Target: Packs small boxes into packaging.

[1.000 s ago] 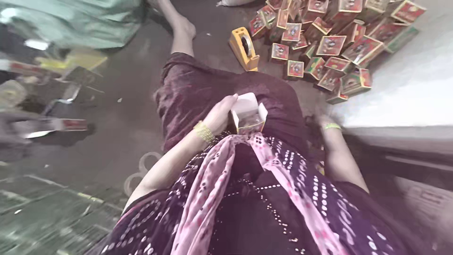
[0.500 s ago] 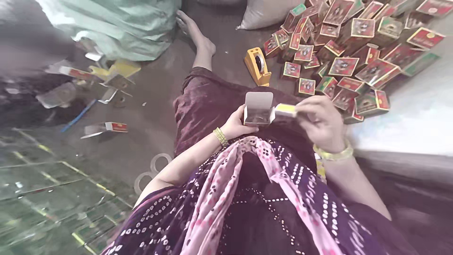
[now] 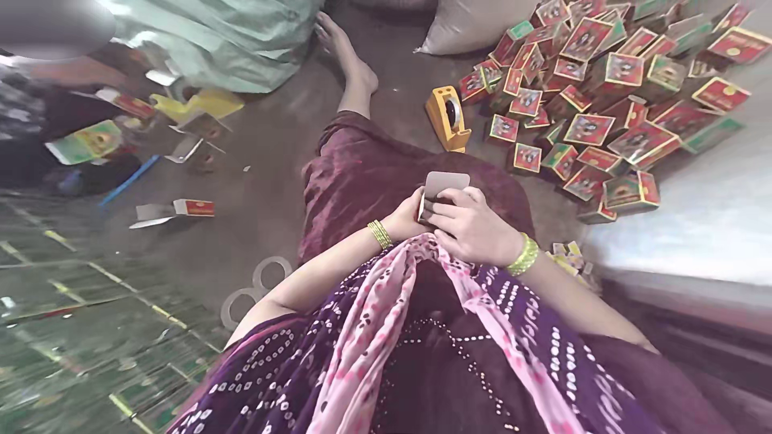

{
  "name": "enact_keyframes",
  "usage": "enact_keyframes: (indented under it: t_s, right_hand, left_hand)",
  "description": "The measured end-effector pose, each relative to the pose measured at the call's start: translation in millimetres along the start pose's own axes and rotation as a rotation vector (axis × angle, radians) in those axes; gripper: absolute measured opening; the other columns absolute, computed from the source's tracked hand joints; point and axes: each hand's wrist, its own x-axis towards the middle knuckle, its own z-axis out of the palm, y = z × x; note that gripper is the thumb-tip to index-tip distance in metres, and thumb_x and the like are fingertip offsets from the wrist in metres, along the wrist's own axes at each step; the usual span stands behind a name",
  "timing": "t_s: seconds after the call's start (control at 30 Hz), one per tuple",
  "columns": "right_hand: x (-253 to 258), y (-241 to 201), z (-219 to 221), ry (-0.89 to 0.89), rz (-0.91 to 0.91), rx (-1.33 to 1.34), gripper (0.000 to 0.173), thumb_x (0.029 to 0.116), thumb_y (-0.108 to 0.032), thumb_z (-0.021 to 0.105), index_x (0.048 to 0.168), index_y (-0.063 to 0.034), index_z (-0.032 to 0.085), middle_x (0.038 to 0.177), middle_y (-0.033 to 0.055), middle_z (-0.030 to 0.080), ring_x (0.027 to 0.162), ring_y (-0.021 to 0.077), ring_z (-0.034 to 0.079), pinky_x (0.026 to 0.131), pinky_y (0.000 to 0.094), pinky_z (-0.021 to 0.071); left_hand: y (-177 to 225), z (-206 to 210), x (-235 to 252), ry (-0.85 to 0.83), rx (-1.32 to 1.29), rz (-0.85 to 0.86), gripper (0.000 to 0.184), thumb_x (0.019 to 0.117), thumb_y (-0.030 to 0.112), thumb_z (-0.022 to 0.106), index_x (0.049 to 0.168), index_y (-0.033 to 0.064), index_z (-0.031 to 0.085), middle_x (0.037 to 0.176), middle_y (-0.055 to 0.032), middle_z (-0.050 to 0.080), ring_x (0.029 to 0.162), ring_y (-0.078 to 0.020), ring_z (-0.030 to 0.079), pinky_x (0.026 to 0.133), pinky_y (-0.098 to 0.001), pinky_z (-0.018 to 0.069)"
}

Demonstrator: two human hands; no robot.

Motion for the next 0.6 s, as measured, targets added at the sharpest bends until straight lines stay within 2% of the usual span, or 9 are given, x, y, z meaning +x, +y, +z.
enact_keyframes:
  t_s: [0.07, 0.13, 0.23, 0.3, 0.33, 0.4, 0.47, 0.53, 0.6]
  right_hand:
    - [3, -2, -1, -0.064, 0.071, 0.029, 0.040, 0.1049, -0.045, 0.045, 0.111, -0.0221, 0.077, 0.126, 0.0066, 0.066, 0.131, 0.0298, 0.051, 0.106, 0.0593, 0.0361]
    - [5, -2, 0, -0.038, 0.092, 0.024, 0.043, 0.1045, -0.054, 0.047, 0.108, -0.0235, 0.077, 0.125, 0.0067, 0.066, 0.130, 0.0302, 0.051, 0.106, 0.0614, 0.0355]
    - [-1, 6, 1, 0.353, 0.147, 0.222, 0.028, 0.0985, -0.039, 0.065, 0.113, -0.0192, 0.078, 0.125, 0.0046, 0.070, 0.132, 0.0277, 0.053, 0.111, 0.0586, 0.0356]
    - [-4, 11, 0, 0.614, 0.299, 0.567, 0.031, 0.0967, -0.026, 0.069, 0.123, -0.0080, 0.070, 0.131, 0.0078, 0.063, 0.127, 0.0207, 0.054, 0.110, 0.0447, 0.0437]
    - [-4, 11, -1, 0.669, 0.416, 0.786, 0.035, 0.0960, -0.018, 0.067, 0.128, -0.0063, 0.062, 0.129, 0.0052, 0.062, 0.117, 0.0146, 0.060, 0.101, 0.0354, 0.0526]
    - [0, 9, 1, 0.623, 0.641, 1.213, 0.038, 0.0959, -0.014, 0.065, 0.131, -0.0115, 0.050, 0.113, 0.0001, 0.064, 0.095, 0.0090, 0.065, 0.081, 0.0268, 0.0575]
    - [3, 7, 6, 0.437, 0.730, 1.563, 0.043, 0.0962, -0.017, 0.066, 0.135, -0.0069, 0.050, 0.111, 0.0096, 0.069, 0.097, 0.0178, 0.068, 0.083, 0.0357, 0.0591]
    - [9, 2, 11, 0.276, 0.739, 1.738, 0.040, 0.0919, -0.011, 0.064, 0.130, -0.0016, 0.055, 0.111, 0.0148, 0.071, 0.100, 0.0217, 0.070, 0.090, 0.0407, 0.0597]
    - [10, 1, 11, 0.280, 0.755, 1.703, 0.040, 0.0894, -0.002, 0.065, 0.128, 0.0003, 0.055, 0.110, 0.0162, 0.070, 0.099, 0.0234, 0.071, 0.089, 0.0421, 0.0603]
  left_hand:
    - [1, 1, 1, 0.009, 0.028, 0.012, 0.082, 0.0774, 0.010, 0.082, 0.145, -0.0031, 0.037, 0.117, -0.0120, 0.069, 0.107, -0.0099, 0.068, 0.098, -0.0323, 0.0554]
    - [0, 3, 2, 0.044, 0.005, 0.042, 0.091, 0.0775, 0.013, 0.085, 0.149, -0.0023, 0.030, 0.122, -0.0123, 0.066, 0.112, -0.0107, 0.066, 0.101, -0.0332, 0.0547]
    - [-1, 4, -1, 0.204, -0.007, 0.236, 0.106, 0.0806, 0.024, 0.084, 0.153, -0.0024, 0.012, 0.130, -0.0162, 0.060, 0.117, -0.0145, 0.064, 0.103, -0.0370, 0.0541]
    - [0, 3, -5, 0.303, -0.001, 0.403, 0.103, 0.0867, 0.027, 0.081, 0.155, 0.0017, 0.007, 0.133, -0.0181, 0.058, 0.118, -0.0180, 0.064, 0.103, -0.0403, 0.0555]
    - [0, 4, -6, 0.326, -0.012, 0.486, 0.098, 0.0872, 0.024, 0.081, 0.155, 0.0043, 0.013, 0.134, -0.0176, 0.059, 0.119, -0.0190, 0.065, 0.103, -0.0412, 0.0559]
    - [1, 3, -7, 0.315, -0.044, 0.568, 0.079, 0.0856, 0.018, 0.083, 0.147, 0.0082, 0.035, 0.131, -0.0138, 0.061, 0.114, -0.0185, 0.067, 0.100, -0.0415, 0.0574]
    - [2, 1, -6, 0.275, -0.061, 0.573, 0.061, 0.0827, 0.018, 0.085, 0.133, 0.0064, 0.052, 0.127, -0.0143, 0.060, 0.112, -0.0196, 0.065, 0.096, -0.0409, 0.0586]
    - [0, 1, -7, 0.239, -0.040, 0.562, 0.050, 0.0815, 0.021, 0.086, 0.119, 0.0042, 0.058, 0.122, -0.0155, 0.061, 0.109, -0.0190, 0.065, 0.092, -0.0375, 0.0588]
    - [0, 0, -8, 0.204, -0.026, 0.541, 0.045, 0.0822, 0.022, 0.085, 0.112, 0.0014, 0.058, 0.117, -0.0155, 0.063, 0.104, -0.0167, 0.066, 0.089, -0.0342, 0.0590]
